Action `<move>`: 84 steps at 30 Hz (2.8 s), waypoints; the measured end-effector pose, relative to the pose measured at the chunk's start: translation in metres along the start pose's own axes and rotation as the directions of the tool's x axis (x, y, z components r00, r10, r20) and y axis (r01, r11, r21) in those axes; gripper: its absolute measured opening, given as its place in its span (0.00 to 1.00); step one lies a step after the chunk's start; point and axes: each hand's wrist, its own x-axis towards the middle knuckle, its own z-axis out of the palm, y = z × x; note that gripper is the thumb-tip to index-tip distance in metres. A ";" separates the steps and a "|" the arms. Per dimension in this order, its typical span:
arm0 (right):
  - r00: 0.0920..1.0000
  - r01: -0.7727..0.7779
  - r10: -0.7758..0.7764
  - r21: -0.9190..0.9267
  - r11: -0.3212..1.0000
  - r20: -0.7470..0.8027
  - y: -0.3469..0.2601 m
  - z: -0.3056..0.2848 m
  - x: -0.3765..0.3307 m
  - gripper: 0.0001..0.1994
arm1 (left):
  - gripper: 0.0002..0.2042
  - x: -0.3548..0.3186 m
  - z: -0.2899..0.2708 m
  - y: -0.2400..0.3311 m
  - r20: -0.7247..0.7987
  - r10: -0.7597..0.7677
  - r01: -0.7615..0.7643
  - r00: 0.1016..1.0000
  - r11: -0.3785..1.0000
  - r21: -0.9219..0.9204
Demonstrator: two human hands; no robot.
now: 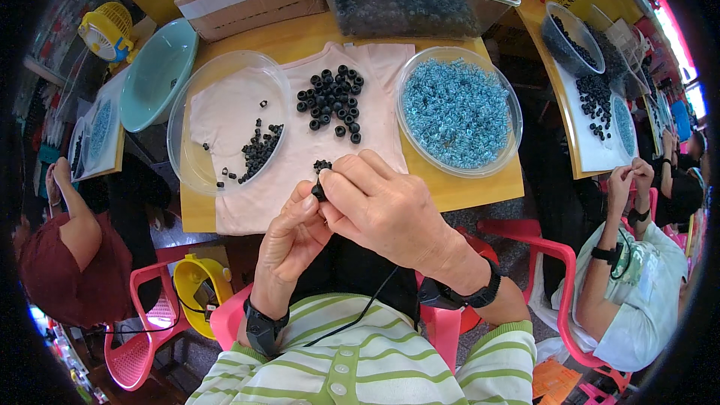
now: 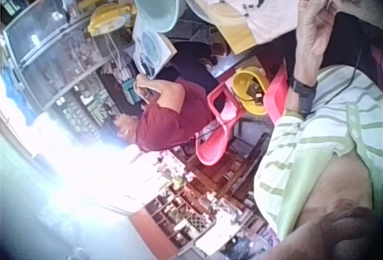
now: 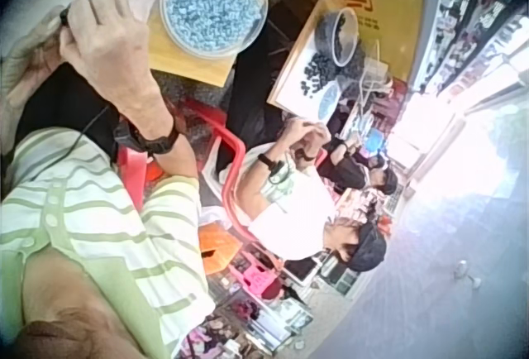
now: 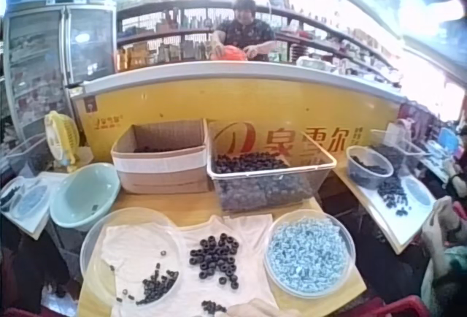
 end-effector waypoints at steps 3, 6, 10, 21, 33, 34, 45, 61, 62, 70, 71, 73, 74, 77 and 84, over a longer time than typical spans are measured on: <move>0.998 0.070 -0.070 -0.025 0.997 0.006 0.001 0.000 0.000 0.12 | 0.06 -0.003 -0.003 0.001 -0.019 -0.008 0.008 1.000 1.000 -0.003; 0.996 0.092 -0.092 0.019 0.996 0.012 0.002 -0.002 -0.001 0.11 | 0.06 -0.004 -0.002 0.000 -0.026 -0.012 0.012 1.000 1.000 -0.006; 0.996 0.091 -0.091 0.057 0.994 0.002 0.003 -0.002 0.006 0.10 | 0.06 -0.002 0.003 0.003 -0.014 -0.002 0.002 1.000 1.000 0.020; 0.996 0.078 -0.080 0.056 0.995 0.031 0.000 0.001 0.019 0.11 | 0.05 -0.007 0.003 0.015 -0.007 0.097 -0.096 0.995 0.988 0.122; 0.995 0.102 -0.103 0.063 0.993 0.003 0.003 0.008 -0.002 0.11 | 0.06 -0.006 0.001 0.004 -0.064 0.121 -0.106 0.991 0.975 0.196; 0.996 0.091 -0.090 0.055 0.994 -0.010 0.005 0.008 -0.001 0.11 | 0.06 -0.004 0.002 0.005 -0.049 0.142 -0.128 0.989 0.966 0.223; 0.932 -0.360 0.343 -0.182 0.915 -0.121 0.109 -0.053 0.119 0.15 | 0.10 0.041 -0.008 0.108 0.079 0.664 -0.030 0.744 -0.085 0.996; 0.907 -0.383 0.414 -0.251 0.889 0.082 0.072 -0.065 0.052 0.09 | 0.04 0.081 -0.034 0.114 0.376 0.476 -0.063 0.795 -0.552 0.832; 0.882 -0.412 0.453 -0.253 0.875 0.130 0.068 -0.064 0.040 0.09 | 0.03 0.080 -0.036 0.113 0.357 0.476 -0.065 0.804 -0.526 0.848; 0.846 -0.523 0.533 -0.166 0.836 0.024 0.065 -0.068 -0.022 0.06 | 0.05 0.063 -0.019 0.111 0.428 0.487 -0.098 0.761 -0.566 0.819; 0.837 -0.538 0.548 -0.170 0.826 0.014 0.065 -0.068 -0.026 0.06 | 0.05 0.060 -0.011 0.106 0.417 0.525 -0.109 0.742 -0.520 0.847; 0.821 -0.564 0.571 -0.165 0.809 -0.006 0.067 -0.064 -0.032 0.05 | 0.05 0.054 0.008 0.092 0.395 0.538 -0.159 0.745 -0.432 0.888; 0.842 -0.530 0.540 -0.189 0.827 -0.002 0.070 -0.062 -0.036 0.05 | 0.05 0.052 0.015 0.082 0.386 0.511 -0.199 0.768 -0.383 0.902; 0.882 -0.454 0.470 -0.213 0.865 0.027 0.077 -0.053 -0.037 0.04 | 0.06 0.052 0.025 0.045 0.383 0.371 -0.276 0.846 -0.310 0.910; 0.888 -0.445 0.456 -0.145 0.884 0.055 0.086 -0.038 -0.028 0.04 | 0.09 0.066 0.016 -0.016 0.547 0.120 -0.415 0.828 -0.525 0.743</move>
